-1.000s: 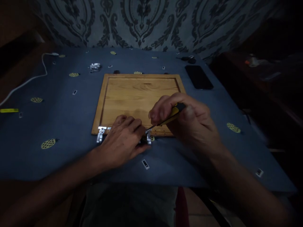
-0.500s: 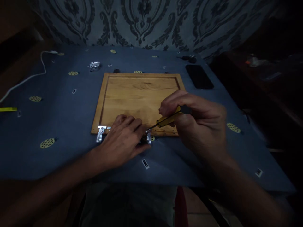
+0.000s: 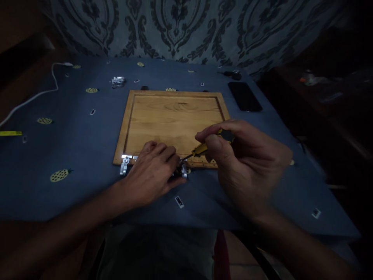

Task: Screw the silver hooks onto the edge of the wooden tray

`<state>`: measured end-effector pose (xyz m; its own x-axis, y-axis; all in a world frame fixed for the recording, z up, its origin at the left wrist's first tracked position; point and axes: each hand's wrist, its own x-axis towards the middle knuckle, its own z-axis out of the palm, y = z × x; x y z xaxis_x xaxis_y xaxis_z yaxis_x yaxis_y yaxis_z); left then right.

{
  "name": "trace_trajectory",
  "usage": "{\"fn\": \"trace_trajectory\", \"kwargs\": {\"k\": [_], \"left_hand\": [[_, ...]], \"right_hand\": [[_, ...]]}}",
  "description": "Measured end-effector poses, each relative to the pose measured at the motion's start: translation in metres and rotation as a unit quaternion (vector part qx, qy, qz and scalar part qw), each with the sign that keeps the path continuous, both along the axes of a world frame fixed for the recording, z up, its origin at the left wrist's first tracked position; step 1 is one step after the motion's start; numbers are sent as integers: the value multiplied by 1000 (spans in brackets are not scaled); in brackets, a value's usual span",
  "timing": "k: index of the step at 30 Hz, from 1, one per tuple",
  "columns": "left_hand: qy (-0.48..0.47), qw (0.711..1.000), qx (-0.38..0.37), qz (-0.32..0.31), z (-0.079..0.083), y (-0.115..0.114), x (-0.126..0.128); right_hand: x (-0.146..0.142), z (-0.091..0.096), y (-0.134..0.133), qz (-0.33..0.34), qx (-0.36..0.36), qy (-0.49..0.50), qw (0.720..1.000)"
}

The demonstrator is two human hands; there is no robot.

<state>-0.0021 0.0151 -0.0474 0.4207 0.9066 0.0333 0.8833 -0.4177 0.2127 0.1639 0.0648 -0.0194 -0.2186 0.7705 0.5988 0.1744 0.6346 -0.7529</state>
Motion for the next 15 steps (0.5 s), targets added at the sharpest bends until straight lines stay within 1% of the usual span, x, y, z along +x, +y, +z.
{"fn": "trace_trajectory", "kwargs": {"k": [3, 7, 8, 9, 10, 12, 13, 15], "left_hand": [[-2, 1000, 4, -2, -1, -1, -1], [-8, 1000, 13, -1, -3, -2, -2], [-7, 1000, 17, -1, -3, -2, -2], [-6, 1000, 22, -2, -3, -2, -2], [-8, 1000, 29, -3, -4, -2, -3], [-16, 999, 44, -7, -5, -3, -3], [-19, 998, 52, -9, -6, -3, -3], [-21, 998, 62, -12, -7, -3, -3]], "right_hand": [[5, 3, 2, 23, 16, -30, 999], [16, 8, 7, 118, 51, -82, 988], [18, 9, 7, 130, 63, -83, 986], [20, 10, 7, 124, 80, -69, 987], [21, 11, 6, 101, 98, -47, 989], [22, 12, 4, 25, 118, -8, 993], [22, 12, 3, -9, 112, -1, 994], [21, 9, 2, -39, 86, -5, 996]]}}
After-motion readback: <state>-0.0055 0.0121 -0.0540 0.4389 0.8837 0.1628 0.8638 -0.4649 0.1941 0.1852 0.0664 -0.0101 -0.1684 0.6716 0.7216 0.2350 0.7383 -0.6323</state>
